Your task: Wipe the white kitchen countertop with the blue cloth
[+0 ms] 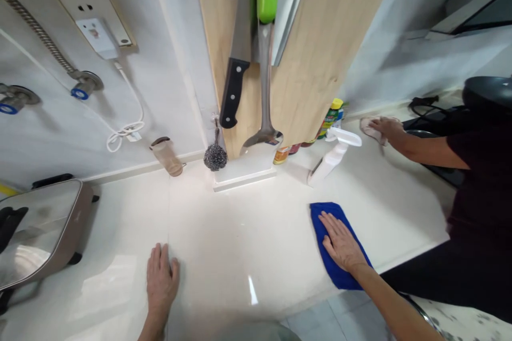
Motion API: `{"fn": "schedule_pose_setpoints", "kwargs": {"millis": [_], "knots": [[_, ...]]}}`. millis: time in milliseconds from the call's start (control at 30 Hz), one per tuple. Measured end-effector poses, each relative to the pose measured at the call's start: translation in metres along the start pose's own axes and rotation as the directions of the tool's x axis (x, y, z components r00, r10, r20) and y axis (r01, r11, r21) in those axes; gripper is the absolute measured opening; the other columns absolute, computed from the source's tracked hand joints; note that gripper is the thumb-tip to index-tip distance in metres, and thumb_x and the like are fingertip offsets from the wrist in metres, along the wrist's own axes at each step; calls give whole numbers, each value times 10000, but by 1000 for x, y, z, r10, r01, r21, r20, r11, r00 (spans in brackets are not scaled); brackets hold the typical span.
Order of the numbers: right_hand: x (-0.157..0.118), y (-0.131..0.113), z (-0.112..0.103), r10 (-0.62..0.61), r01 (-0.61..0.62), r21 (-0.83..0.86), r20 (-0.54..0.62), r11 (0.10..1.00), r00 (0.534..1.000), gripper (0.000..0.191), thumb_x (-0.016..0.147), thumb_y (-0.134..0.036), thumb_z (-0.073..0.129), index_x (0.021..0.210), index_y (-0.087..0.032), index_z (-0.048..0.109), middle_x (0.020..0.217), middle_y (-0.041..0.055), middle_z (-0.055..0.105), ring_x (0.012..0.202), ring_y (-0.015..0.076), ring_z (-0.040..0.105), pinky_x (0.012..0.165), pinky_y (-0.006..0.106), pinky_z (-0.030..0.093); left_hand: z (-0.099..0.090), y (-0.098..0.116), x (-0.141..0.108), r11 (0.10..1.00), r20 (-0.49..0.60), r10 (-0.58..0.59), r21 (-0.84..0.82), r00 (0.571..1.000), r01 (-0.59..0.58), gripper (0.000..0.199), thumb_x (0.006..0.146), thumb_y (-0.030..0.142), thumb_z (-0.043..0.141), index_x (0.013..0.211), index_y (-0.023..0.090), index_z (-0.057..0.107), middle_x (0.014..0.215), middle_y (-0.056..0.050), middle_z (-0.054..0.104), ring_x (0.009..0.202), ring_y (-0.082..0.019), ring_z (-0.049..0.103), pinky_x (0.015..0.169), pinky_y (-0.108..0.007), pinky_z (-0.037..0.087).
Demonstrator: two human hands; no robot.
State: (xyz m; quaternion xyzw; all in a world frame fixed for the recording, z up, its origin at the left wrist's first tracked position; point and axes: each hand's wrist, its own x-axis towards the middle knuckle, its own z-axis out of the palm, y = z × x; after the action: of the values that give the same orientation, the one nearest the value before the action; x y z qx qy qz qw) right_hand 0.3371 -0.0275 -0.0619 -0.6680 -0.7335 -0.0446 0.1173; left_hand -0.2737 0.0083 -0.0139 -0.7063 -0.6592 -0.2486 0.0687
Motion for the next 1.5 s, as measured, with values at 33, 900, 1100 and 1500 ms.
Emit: {"fn": "schedule_pose_setpoints", "kwargs": {"millis": [33, 900, 1100, 1500], "knots": [[6, 6, 6, 58, -59, -33, -31, 998, 998, 651, 935, -279, 339, 1561, -102, 311, 1623, 124, 327, 1525, 247, 241, 1241, 494, 300, 0, 0, 0, 1000, -2, -1, 0, 1000, 1, 554, 991, 291, 447, 1517, 127, 390, 1596, -217, 381, 1514, -364, 303, 1186, -603, 372], [159, -330, 40, 124, -119, 54, -96, 991, 988, 667, 888, -236, 419, 1514, -11, 379, 1609, 219, 294, 1532, 360, 178, 1238, 581, 209, 13, -10, -14, 998, -56, 12, 56, 998, -9, 613, 987, 254, 426, 1575, 139, 299, 1599, -206, 386, 1499, -349, 339, 1159, -605, 416], [116, -424, 46, -32, 106, 413, -181, 905, 983, 848, 847, -173, 444, 1617, -119, 92, 1659, 154, 152, 1542, 385, 39, 1205, 714, 180, 16, -10, -16, 1000, -132, -6, 17, 991, 8, 557, 998, 289, 434, 1540, 177, 380, 1581, -179, 430, 1486, -322, 377, 1147, -579, 446], [49, -321, 31, -84, 220, 697, -224, 682, 971, 484, 987, -217, 335, 1426, -278, 530, 1435, 73, 579, 1327, 217, 549, 1097, 445, 523, 8, 0, -16, 998, -106, 37, -46, 994, -42, 476, 985, 172, 411, 1450, 219, 502, 1529, -118, 515, 1503, -307, 346, 1174, -608, 415]]}}
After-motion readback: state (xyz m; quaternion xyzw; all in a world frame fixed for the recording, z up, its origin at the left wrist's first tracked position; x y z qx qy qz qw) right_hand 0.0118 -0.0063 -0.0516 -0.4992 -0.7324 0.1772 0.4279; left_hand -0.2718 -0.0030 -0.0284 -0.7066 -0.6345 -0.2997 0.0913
